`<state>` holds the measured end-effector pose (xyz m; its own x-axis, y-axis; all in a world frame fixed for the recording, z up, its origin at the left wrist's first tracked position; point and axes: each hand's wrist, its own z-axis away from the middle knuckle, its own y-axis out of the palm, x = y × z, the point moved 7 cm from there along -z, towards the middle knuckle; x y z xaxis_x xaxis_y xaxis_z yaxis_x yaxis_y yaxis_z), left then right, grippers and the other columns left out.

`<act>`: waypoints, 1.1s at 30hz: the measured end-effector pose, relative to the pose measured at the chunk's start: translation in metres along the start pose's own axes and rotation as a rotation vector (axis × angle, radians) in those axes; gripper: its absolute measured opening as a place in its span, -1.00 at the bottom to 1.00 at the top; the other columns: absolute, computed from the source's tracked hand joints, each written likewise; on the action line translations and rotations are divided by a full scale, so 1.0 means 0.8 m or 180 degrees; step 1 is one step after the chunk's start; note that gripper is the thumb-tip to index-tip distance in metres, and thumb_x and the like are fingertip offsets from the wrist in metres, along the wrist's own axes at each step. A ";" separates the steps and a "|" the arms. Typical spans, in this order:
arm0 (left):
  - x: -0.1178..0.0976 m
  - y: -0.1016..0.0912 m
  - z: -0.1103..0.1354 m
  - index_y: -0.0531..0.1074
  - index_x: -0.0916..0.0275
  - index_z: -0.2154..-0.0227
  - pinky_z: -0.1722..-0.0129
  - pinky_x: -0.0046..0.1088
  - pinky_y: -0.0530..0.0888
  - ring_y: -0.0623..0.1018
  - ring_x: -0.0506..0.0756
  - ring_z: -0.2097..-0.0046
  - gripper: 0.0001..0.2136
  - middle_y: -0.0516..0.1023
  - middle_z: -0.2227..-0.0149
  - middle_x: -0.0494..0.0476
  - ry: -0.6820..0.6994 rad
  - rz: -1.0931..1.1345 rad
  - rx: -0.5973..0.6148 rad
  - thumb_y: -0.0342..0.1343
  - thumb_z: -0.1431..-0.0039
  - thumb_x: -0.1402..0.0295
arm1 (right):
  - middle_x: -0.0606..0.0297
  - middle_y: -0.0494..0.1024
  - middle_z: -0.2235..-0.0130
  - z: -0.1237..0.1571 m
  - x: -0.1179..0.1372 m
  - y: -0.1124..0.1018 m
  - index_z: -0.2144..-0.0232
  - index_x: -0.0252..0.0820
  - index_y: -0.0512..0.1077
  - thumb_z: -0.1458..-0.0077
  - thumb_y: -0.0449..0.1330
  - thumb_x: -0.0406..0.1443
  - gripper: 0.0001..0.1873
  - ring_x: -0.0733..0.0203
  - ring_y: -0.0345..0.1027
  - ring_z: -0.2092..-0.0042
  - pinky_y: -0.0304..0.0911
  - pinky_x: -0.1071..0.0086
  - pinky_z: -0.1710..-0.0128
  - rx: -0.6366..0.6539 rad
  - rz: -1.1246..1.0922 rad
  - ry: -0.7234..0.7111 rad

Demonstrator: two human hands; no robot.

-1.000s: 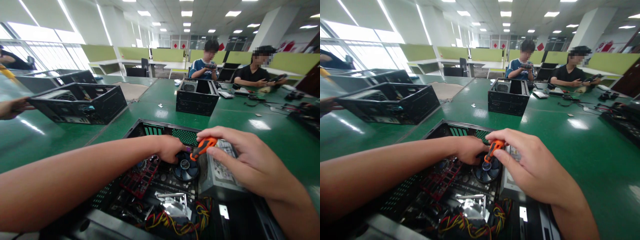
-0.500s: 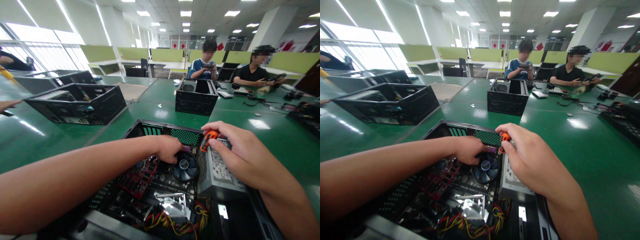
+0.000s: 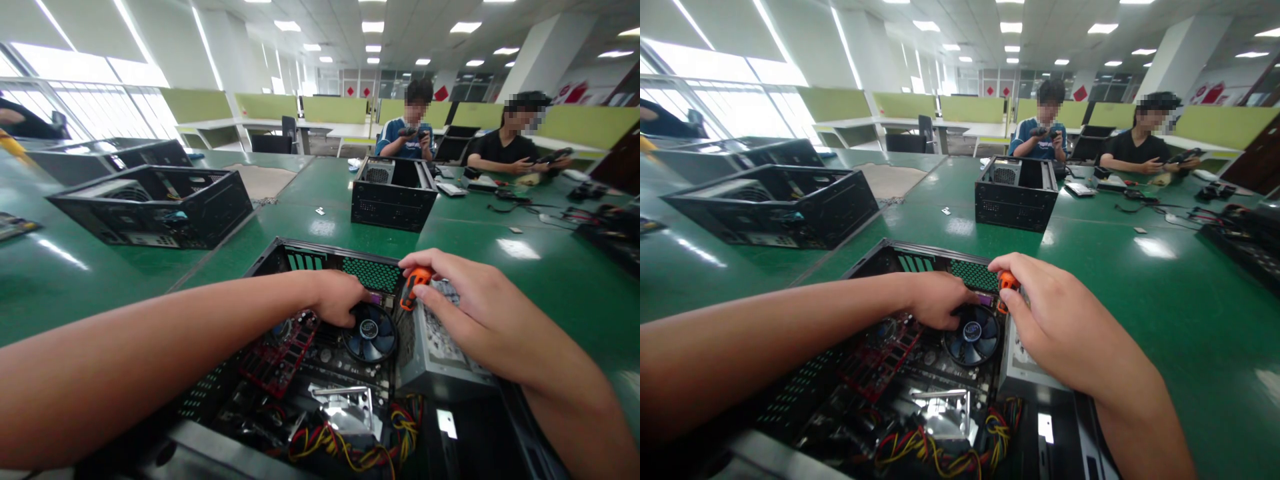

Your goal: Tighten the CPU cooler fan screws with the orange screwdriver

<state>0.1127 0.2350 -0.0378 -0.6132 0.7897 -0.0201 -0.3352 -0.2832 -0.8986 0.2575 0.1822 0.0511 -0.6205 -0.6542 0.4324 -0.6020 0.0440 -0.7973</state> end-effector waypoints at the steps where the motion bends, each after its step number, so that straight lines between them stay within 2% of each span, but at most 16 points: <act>1: 0.000 0.000 0.000 0.53 0.19 -0.17 0.29 -0.28 0.49 0.66 0.28 0.22 -0.51 0.72 0.18 0.27 -0.0002 -0.0005 0.0000 0.21 -0.17 0.25 | 0.32 0.64 -0.01 0.000 0.000 0.000 -0.06 -0.06 0.45 -0.37 0.10 -0.35 -0.73 0.20 0.52 -0.02 0.31 0.30 0.00 -0.0001 0.0003 -0.0006; 15: 0.001 0.002 0.000 0.51 0.19 -0.20 0.33 -0.27 0.46 0.66 0.29 0.23 -0.48 0.72 0.20 0.28 0.0039 -0.0024 0.0003 0.21 -0.16 0.25 | 0.31 0.65 0.02 -0.003 0.000 0.001 -0.04 -0.07 0.46 -0.36 0.12 -0.35 -0.75 0.18 0.54 0.01 0.32 0.31 0.03 0.0003 0.0025 0.0012; 21: 0.000 0.000 0.000 0.51 0.19 -0.18 0.30 -0.27 0.49 0.66 0.30 0.20 -0.50 0.72 0.18 0.28 0.0095 -0.0046 -0.0052 0.21 -0.15 0.26 | 0.36 0.66 0.18 -0.002 -0.006 -0.002 0.08 -0.07 0.49 -0.32 0.21 -0.30 -0.86 0.18 0.56 0.19 0.33 0.30 0.20 -0.0065 0.0105 0.0224; 24: 0.001 0.001 -0.001 0.50 0.16 -0.20 0.30 -0.27 0.50 0.67 0.30 0.21 -0.48 0.72 0.19 0.26 0.0076 -0.0037 -0.0065 0.22 -0.14 0.26 | 0.36 0.64 0.23 -0.002 -0.004 -0.007 0.19 -0.07 0.52 -0.27 0.30 -0.25 -0.93 0.18 0.53 0.23 0.33 0.29 0.24 -0.0119 0.0142 0.0180; 27: 0.001 0.000 -0.001 0.53 0.15 -0.16 0.29 -0.26 0.51 0.67 0.31 0.21 -0.50 0.73 0.20 0.26 0.0053 -0.0028 -0.0070 0.23 -0.13 0.25 | 0.32 0.65 0.20 -0.003 0.001 -0.007 0.21 -0.07 0.54 -0.25 0.33 -0.26 -0.93 0.15 0.53 0.18 0.37 0.28 0.19 -0.0051 0.0043 0.0027; 33: -0.001 -0.004 0.001 0.52 0.13 -0.17 0.29 -0.26 0.52 0.68 0.31 0.22 -0.49 0.73 0.20 0.27 0.0056 0.0017 -0.0152 0.21 -0.12 0.26 | 0.19 0.65 -0.06 -0.002 0.009 -0.002 -0.06 -0.11 0.50 -0.35 0.14 -0.41 -0.70 0.10 0.52 -0.08 0.38 0.18 -0.09 0.0095 -0.0132 -0.0236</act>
<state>0.1138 0.2352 -0.0345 -0.6021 0.7978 -0.0322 -0.2973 -0.2614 -0.9183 0.2535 0.1786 0.0563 -0.5558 -0.7091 0.4339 -0.6105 -0.0061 -0.7920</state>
